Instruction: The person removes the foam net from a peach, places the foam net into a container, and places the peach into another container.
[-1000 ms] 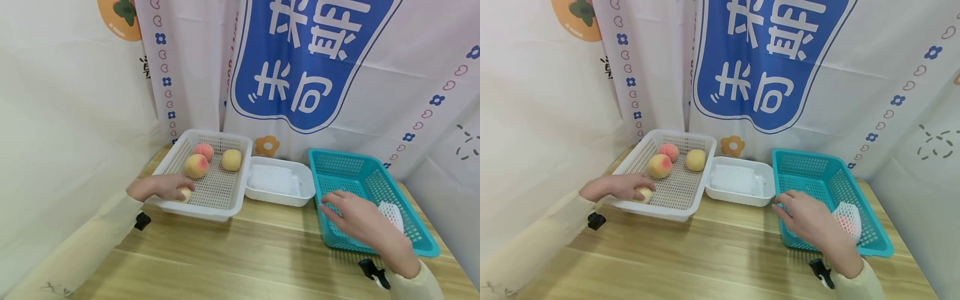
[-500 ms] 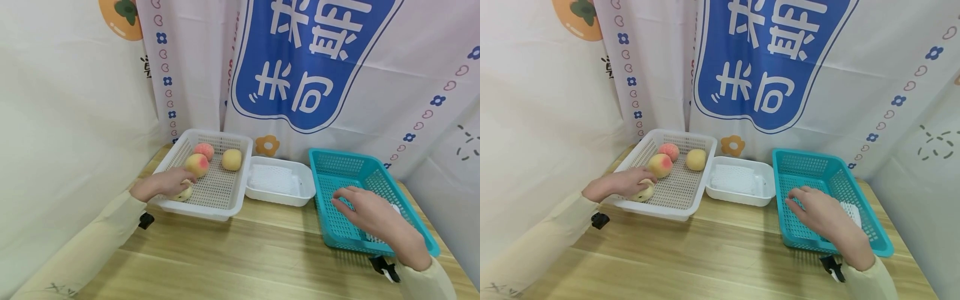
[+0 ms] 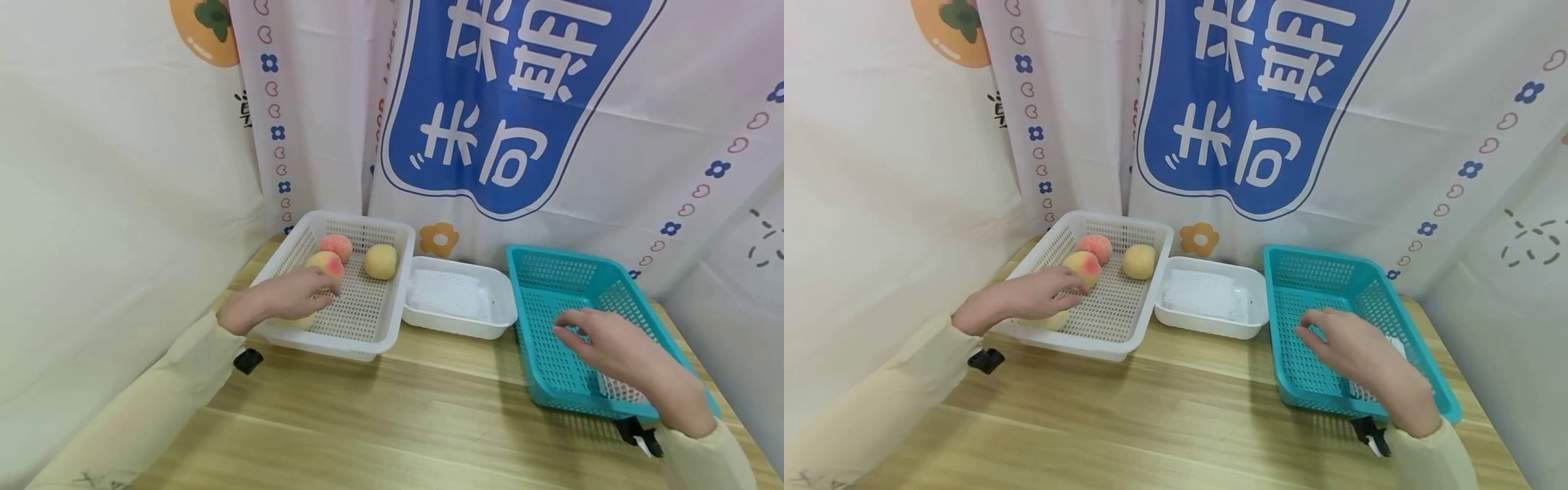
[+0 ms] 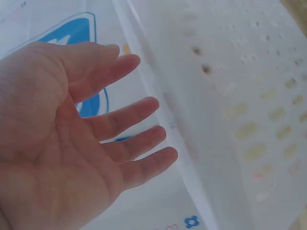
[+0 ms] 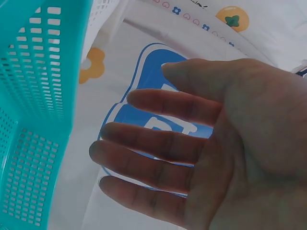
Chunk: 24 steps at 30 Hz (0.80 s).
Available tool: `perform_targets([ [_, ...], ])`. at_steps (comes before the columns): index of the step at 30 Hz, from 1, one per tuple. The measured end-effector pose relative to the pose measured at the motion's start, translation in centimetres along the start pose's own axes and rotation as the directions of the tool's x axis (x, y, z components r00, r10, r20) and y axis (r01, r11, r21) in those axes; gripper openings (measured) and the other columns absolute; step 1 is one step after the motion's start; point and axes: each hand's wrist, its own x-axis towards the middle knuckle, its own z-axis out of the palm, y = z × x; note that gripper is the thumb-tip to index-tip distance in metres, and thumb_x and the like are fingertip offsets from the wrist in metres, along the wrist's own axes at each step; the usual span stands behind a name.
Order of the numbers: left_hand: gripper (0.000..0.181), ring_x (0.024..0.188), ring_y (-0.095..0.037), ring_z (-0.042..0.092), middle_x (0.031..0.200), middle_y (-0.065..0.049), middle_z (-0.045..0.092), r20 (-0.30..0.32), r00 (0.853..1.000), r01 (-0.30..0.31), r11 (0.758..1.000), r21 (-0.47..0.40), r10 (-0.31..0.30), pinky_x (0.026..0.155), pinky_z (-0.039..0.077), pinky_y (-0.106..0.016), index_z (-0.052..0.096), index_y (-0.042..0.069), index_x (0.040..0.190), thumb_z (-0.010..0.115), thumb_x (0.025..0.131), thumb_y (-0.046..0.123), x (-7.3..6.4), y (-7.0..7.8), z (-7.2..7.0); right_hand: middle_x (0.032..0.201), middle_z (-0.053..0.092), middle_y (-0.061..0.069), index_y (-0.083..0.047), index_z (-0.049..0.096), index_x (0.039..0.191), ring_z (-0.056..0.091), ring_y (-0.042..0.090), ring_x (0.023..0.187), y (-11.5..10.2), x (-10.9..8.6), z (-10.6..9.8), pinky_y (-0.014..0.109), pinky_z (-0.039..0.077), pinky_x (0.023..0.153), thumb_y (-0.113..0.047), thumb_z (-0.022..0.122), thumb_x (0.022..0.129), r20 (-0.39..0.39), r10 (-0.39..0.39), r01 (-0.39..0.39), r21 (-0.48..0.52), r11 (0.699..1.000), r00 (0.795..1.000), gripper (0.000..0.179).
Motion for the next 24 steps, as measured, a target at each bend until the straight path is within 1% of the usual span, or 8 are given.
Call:
perform_targets([
  [4,0.023,0.117,-0.030,0.058,0.116,-0.010,0.067,-0.004,1.000,-0.005,1.000,-0.022,0.005,0.099,0.047,-0.049,0.068,0.008,0.114,0.054,0.098,0.018,-0.2,1.4,-0.5,0.099,0.071,0.001,-0.010,0.068,0.108,0.067,0.019,0.085,0.9,-0.1,0.2,0.039,0.056,0.069,-0.021,0.062,0.097,0.014,0.014,-0.014,0.029,0.999,1.000,0.016],
  [7,0.024,0.111,-0.025,0.060,0.115,-0.007,0.068,-0.019,1.000,-0.011,1.000,-0.025,0.010,0.097,0.049,-0.046,0.067,0.009,0.115,0.055,0.099,0.020,-0.2,2.2,-0.8,0.100,0.072,0.005,-0.008,0.068,0.110,0.068,0.022,0.086,1.6,-0.1,0.3,0.041,0.057,0.070,-0.021,0.061,0.097,0.029,0.026,-0.028,0.045,0.999,0.999,0.020],
  [10,0.023,0.108,-0.024,0.061,0.113,-0.006,0.069,-0.038,0.999,-0.024,0.999,-0.028,0.023,0.097,0.049,-0.044,0.067,0.009,0.115,0.055,0.099,0.020,-0.3,2.8,-0.9,0.100,0.072,0.006,-0.006,0.068,0.110,0.069,0.024,0.085,2.2,0.0,0.3,0.042,0.057,0.070,-0.021,0.061,0.097,0.054,0.035,-0.038,0.055,0.998,0.998,0.021],
  [12,0.023,0.106,-0.023,0.062,0.111,-0.005,0.069,-0.054,0.998,-0.034,0.999,-0.032,0.032,0.096,0.050,-0.044,0.068,0.009,0.115,0.055,0.098,0.020,-0.3,3.2,-0.9,0.099,0.072,0.006,-0.005,0.068,0.110,0.069,0.024,0.085,2.6,0.0,0.3,0.042,0.058,0.069,-0.020,0.061,0.097,0.068,0.041,-0.045,0.057,0.997,0.997,0.021],
  [15,0.023,0.104,-0.021,0.063,0.110,-0.004,0.069,-0.073,0.997,-0.038,0.998,-0.045,0.034,0.095,0.051,-0.043,0.068,0.009,0.114,0.056,0.099,0.020,-0.4,3.9,-0.9,0.099,0.072,0.007,-0.004,0.067,0.109,0.069,0.025,0.085,3.3,0.1,0.2,0.043,0.058,0.070,-0.020,0.062,0.096,0.078,0.044,-0.047,0.035,0.998,0.996,0.022],
  [18,0.024,0.107,-0.020,0.063,0.114,-0.003,0.069,-0.086,0.996,-0.031,0.998,-0.062,0.026,0.097,0.051,-0.042,0.067,0.010,0.116,0.055,0.099,0.022,-0.4,4.6,-0.8,0.103,0.072,0.012,-0.002,0.066,0.112,0.069,0.028,0.088,4.0,0.1,0.2,0.047,0.057,0.074,-0.023,0.063,0.095,0.101,0.050,-0.052,0.014,0.999,0.994,0.026],
  [20,0.026,0.112,-0.020,0.062,0.117,-0.003,0.069,-0.093,0.995,-0.029,0.997,-0.071,0.022,0.099,0.050,-0.042,0.067,0.010,0.118,0.054,0.100,0.024,-0.3,5.1,-0.8,0.107,0.071,0.015,-0.001,0.064,0.115,0.069,0.031,0.092,4.5,0.0,0.2,0.049,0.057,0.076,-0.025,0.063,0.095,0.135,0.059,-0.060,0.001,0.998,0.989,0.031],
  [24,0.027,0.114,-0.019,0.062,0.119,-0.002,0.069,-0.115,0.993,-0.039,0.995,-0.096,0.028,0.101,0.049,-0.039,0.067,0.013,0.119,0.053,0.101,0.027,0.0,6.3,-1.1,0.113,0.068,0.019,0.001,0.062,0.118,0.067,0.037,0.099,5.6,-0.2,0.4,0.052,0.055,0.080,-0.028,0.064,0.094,0.198,0.078,-0.076,-0.017,0.997,0.977,0.038],
])
